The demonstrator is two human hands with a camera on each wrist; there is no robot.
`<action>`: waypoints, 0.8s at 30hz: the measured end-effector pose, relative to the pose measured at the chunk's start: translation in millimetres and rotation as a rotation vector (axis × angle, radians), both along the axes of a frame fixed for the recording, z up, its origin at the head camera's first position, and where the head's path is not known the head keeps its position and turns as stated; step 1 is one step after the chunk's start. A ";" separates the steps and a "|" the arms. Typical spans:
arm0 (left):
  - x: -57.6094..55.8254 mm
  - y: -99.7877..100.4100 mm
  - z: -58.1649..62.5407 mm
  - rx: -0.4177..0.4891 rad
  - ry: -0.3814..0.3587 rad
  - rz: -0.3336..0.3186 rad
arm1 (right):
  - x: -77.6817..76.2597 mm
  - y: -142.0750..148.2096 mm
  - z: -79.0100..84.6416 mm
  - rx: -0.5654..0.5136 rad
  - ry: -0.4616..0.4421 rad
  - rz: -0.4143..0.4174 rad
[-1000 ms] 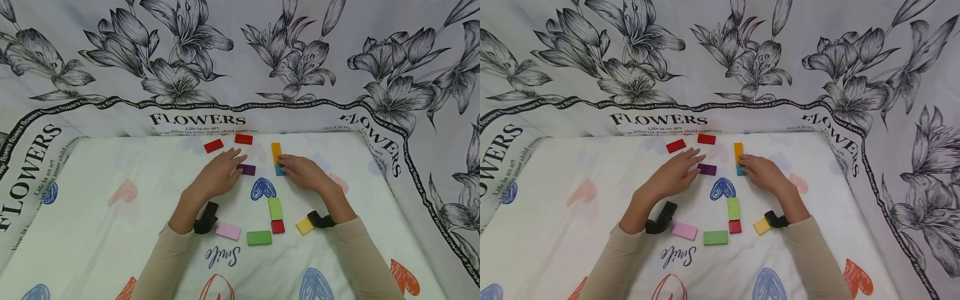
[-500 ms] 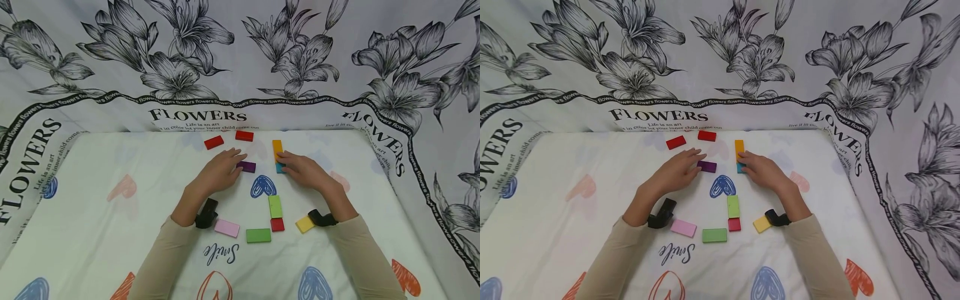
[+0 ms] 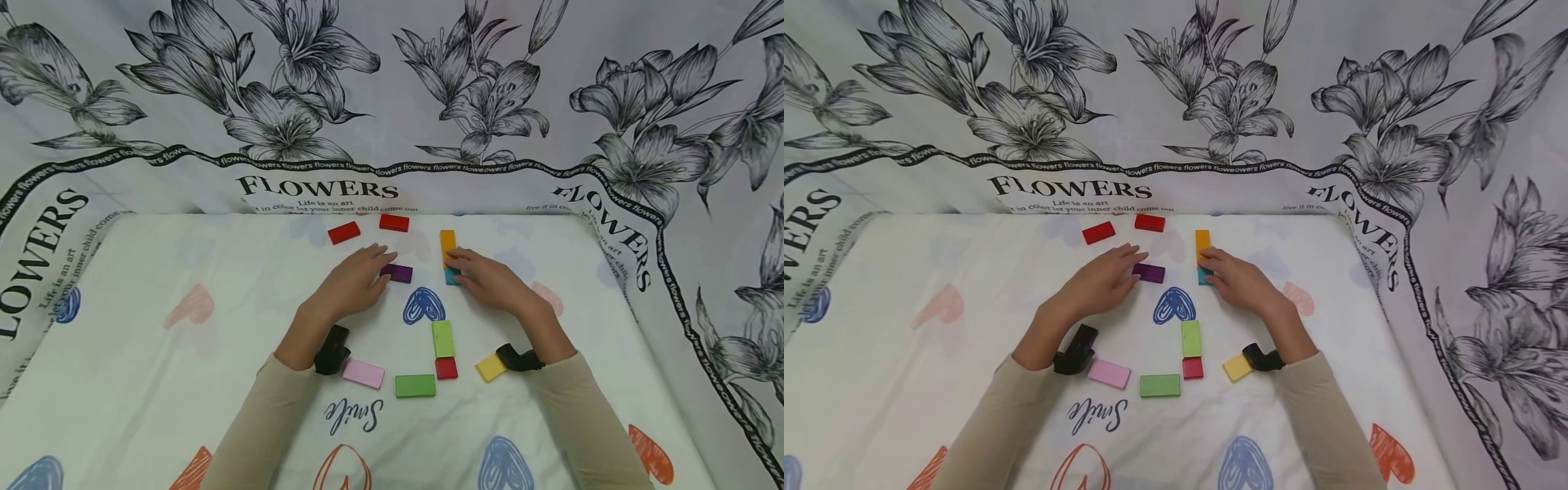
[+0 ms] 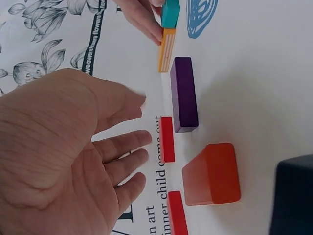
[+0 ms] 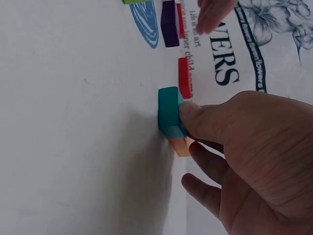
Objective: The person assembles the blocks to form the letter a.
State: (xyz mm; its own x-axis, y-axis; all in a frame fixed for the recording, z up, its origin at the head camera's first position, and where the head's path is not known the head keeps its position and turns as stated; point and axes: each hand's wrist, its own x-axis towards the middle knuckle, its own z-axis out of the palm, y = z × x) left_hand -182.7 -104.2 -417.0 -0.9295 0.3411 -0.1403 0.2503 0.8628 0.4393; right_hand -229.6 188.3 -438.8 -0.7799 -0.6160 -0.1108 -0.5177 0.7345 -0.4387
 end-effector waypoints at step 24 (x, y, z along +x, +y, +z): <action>-35.7 3.7 14.7 -0.061 -0.078 -0.040 | 4.2 -8.1 0.1 0.038 -0.024 -0.009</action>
